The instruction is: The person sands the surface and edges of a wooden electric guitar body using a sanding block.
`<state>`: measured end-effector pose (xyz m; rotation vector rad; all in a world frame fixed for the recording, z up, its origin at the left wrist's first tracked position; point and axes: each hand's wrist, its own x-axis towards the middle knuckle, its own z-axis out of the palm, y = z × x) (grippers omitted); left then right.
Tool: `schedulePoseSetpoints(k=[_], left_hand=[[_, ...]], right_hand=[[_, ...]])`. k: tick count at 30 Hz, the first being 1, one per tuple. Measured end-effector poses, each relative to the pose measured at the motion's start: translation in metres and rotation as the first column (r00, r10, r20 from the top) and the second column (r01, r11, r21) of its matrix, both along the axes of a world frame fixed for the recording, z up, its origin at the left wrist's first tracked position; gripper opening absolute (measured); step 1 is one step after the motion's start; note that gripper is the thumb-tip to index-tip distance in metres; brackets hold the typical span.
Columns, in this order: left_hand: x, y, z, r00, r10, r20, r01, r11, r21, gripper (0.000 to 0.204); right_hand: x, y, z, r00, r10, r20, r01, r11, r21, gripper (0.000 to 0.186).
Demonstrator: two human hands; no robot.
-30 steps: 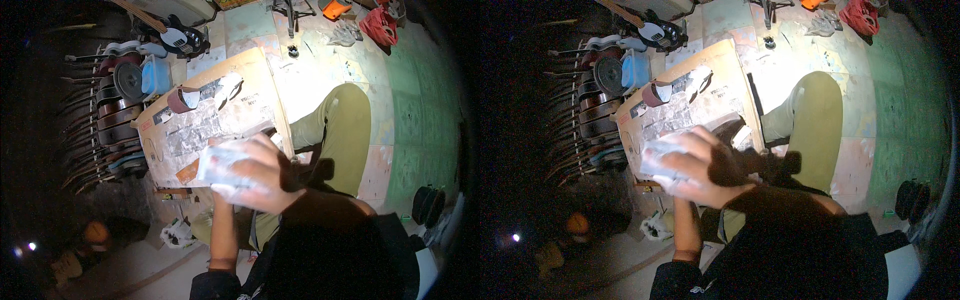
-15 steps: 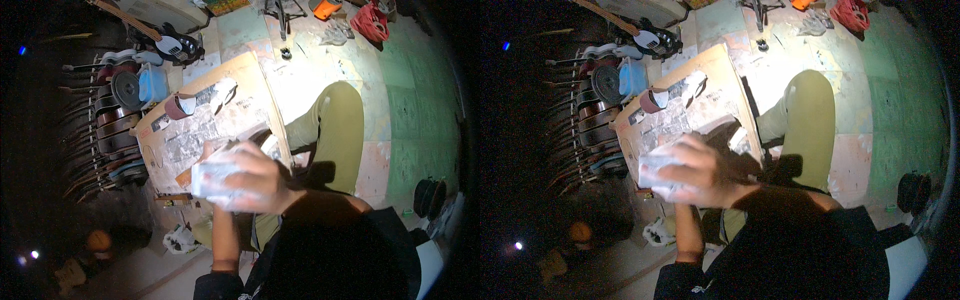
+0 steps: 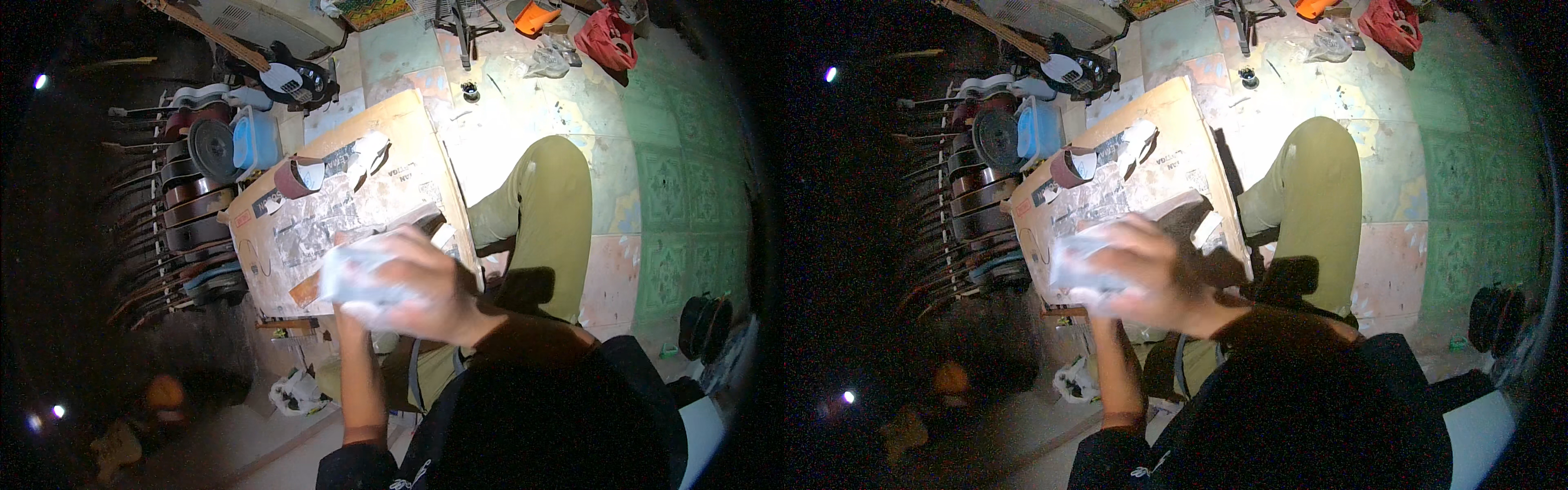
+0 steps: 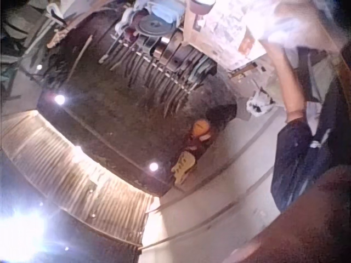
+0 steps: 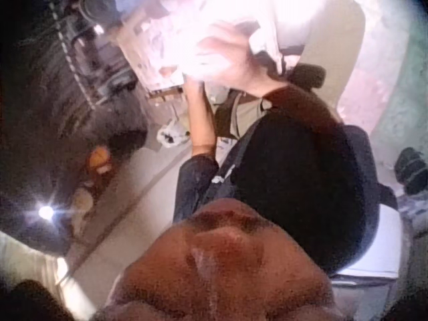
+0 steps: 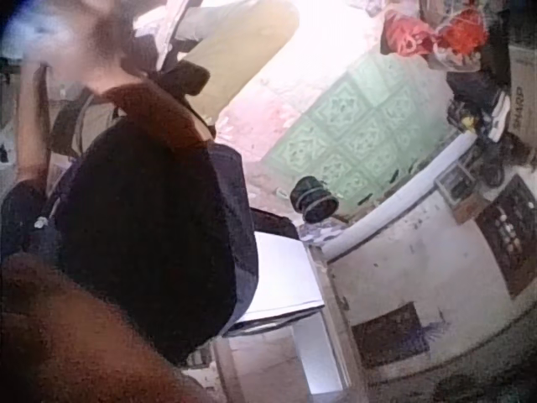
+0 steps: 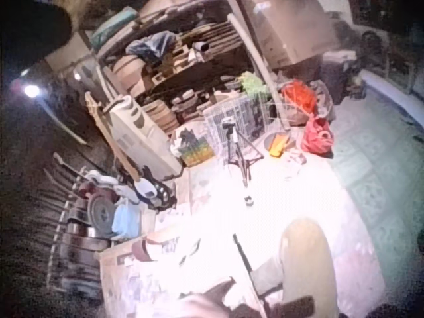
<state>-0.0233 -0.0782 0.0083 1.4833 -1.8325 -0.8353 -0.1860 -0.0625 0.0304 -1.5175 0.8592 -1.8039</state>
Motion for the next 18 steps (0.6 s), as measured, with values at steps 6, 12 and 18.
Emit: schedulePoseSetpoints(k=[6, 12, 18], left_hand=[[-0.017, -0.007, 0.010, 0.999, 0.047, 0.021, -0.048, 0.998, 0.042, 0.033], [-0.010, -0.002, 0.011, 0.997, -0.020, -0.069, 0.022, 1.000, 0.023, 0.043], [-0.004, -0.001, 0.010, 0.997, 0.016, -0.073, -0.007, 0.992, 0.122, 0.041]], right_hand=[[0.003, 0.004, -0.019, 0.975, -0.013, 0.222, -0.054, 0.954, 0.293, 0.040], [0.027, 0.004, -0.042, 0.732, -0.181, 0.657, -0.133, 0.908, 0.398, 0.039], [0.028, 0.008, -0.060, 0.893, -0.049, 0.447, -0.078, 0.962, 0.261, 0.042]])
